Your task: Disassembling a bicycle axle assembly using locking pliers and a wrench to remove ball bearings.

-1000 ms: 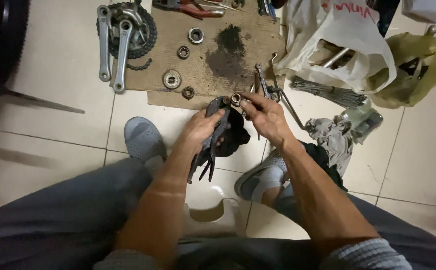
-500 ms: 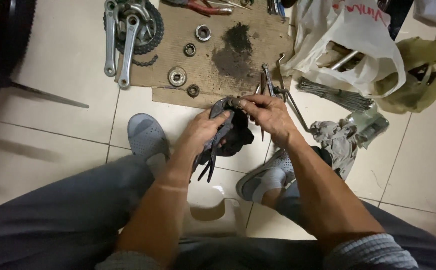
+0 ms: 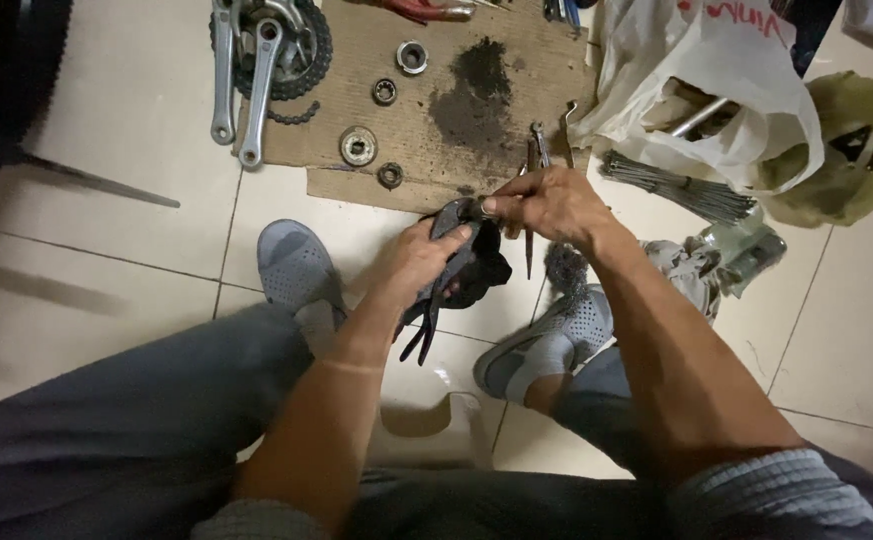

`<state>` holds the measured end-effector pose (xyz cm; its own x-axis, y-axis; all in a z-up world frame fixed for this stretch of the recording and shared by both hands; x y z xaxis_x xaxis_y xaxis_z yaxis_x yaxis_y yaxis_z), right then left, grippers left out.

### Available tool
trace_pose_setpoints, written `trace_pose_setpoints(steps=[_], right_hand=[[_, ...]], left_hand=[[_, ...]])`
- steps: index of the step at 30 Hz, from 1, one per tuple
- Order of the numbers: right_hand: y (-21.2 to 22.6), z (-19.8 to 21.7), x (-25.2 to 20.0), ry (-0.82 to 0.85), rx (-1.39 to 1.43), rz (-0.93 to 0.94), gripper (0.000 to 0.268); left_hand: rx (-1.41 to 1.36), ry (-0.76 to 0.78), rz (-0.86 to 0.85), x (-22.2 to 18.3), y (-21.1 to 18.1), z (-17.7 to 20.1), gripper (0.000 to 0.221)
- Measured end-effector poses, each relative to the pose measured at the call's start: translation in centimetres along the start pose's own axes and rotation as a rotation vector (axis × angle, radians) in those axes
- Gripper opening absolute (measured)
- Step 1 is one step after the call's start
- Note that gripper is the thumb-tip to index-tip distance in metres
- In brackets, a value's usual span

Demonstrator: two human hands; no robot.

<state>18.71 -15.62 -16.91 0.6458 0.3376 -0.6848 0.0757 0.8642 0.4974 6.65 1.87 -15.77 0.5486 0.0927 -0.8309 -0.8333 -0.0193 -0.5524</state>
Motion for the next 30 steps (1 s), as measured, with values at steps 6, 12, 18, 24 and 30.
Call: trace_pose_setpoints(steps=[6, 12, 18, 24, 30], right_hand=[[-0.9, -0.6, 0.3, 0.108, 0.017, -0.153, 0.045], [-1.6, -0.8, -1.8, 0.041, 0.497, 0.074, 0.029], [-2.7, -1.8, -1.2, -0.058, 0.388, 0.079, 0.048], [-1.4, -2.6, -2.2, -0.194, 0.419, -0.003, 0.042], [-1.4, -3.7, -1.6, -0.304, 0.55, -0.076, 0.033]], left_hand=[[-0.315, 0.02, 0.04, 3.3, 2.5, -1.7, 0.039], [-0.216, 0.032, 0.022, 3.4, 2.2, -0.9, 0.046], [-0.268, 0.013, 0.022, 7.3, 4.9, -0.8, 0.043], [-0.037, -0.002, -0.013, 5.6, 3.8, -0.9, 0.066], [-0.174, 0.004, -0.022, 9.4, 6.1, -1.1, 0.041]])
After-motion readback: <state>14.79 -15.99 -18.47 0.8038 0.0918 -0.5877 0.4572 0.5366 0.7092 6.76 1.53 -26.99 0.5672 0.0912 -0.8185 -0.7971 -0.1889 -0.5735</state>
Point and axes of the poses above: each hand's wrist, its own x-axis towards the middle knuckle, its own z-axis out of the back of the hand, y = z × x, the point moved 3 cm from there along x, towards the middle knuckle, and after that the axes turned 11 degrees about -x, right-handed, at the moved point
